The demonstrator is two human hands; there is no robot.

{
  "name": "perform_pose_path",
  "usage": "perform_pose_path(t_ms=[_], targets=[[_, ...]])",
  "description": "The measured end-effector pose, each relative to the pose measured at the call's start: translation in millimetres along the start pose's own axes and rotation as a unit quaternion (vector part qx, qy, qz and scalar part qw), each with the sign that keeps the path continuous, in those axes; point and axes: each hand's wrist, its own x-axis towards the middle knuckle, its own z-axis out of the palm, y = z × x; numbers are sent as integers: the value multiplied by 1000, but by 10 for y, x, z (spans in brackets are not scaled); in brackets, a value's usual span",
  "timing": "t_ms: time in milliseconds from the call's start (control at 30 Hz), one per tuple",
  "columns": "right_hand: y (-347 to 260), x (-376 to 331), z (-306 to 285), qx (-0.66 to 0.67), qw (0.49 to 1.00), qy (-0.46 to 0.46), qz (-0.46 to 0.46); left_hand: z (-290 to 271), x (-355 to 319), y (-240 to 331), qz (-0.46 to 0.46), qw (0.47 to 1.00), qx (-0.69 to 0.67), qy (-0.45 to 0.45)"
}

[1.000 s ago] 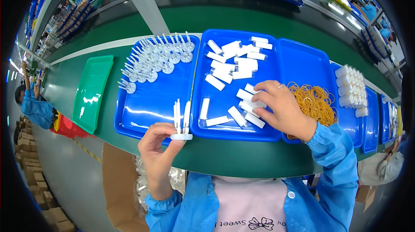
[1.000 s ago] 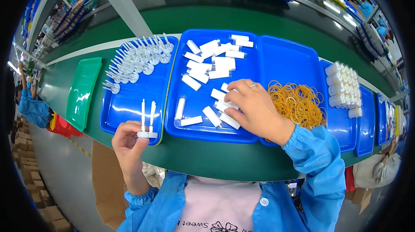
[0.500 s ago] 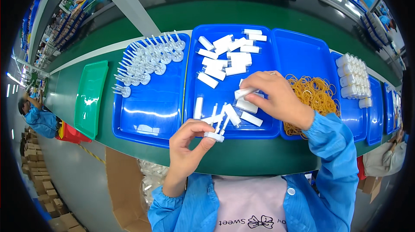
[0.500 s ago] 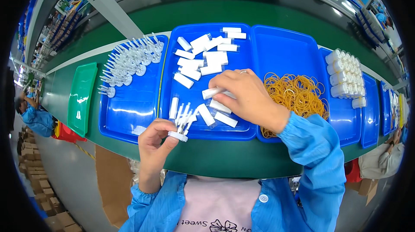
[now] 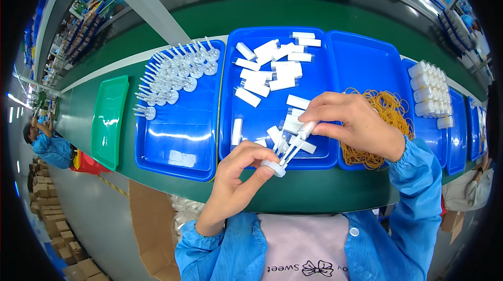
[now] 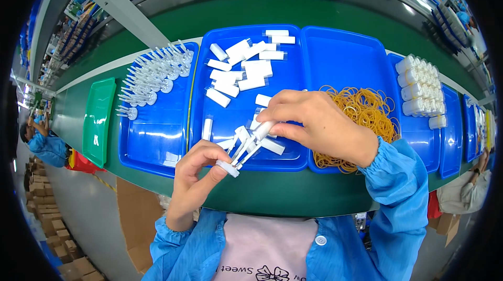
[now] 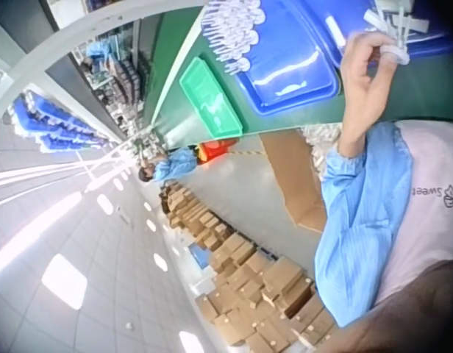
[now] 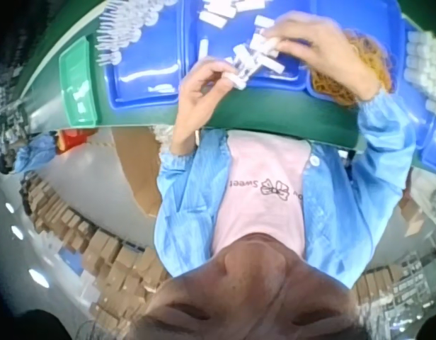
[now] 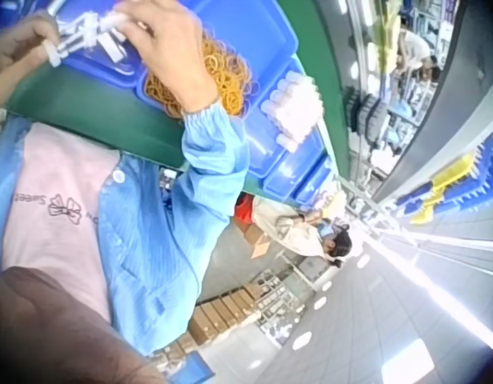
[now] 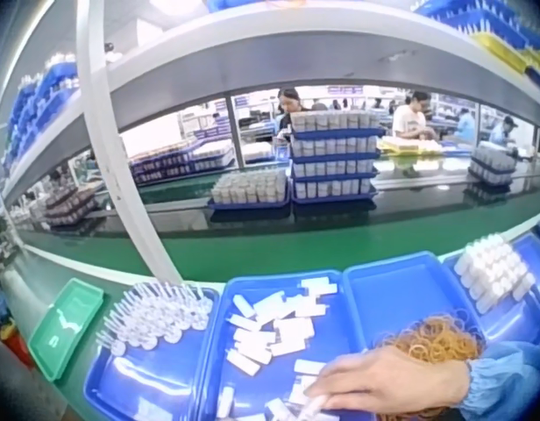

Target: Assembling white plastic parts onto a base and securing them with a rubber band on a factory assembly line.

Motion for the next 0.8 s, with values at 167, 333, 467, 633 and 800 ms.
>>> perform_pose_path(t_ms=[167,333,467,633,800], targets=[[-60,-24,-80,39,999,-7,-6,-7,21,70,24,997,74,-26],[-79,-29,-274,237,956,-147,87,59,11,89,76,993,95,-1],[-223,-72,-133,260,945,-176,96,189,-61,61,88,994,68,0],[-209,-48,40,191,979,-48,41,100,-119,-35,63,996,59,37],[-73,-58,289,-90,995,19,39,-94,-167,-113,24,970,-148,193]])
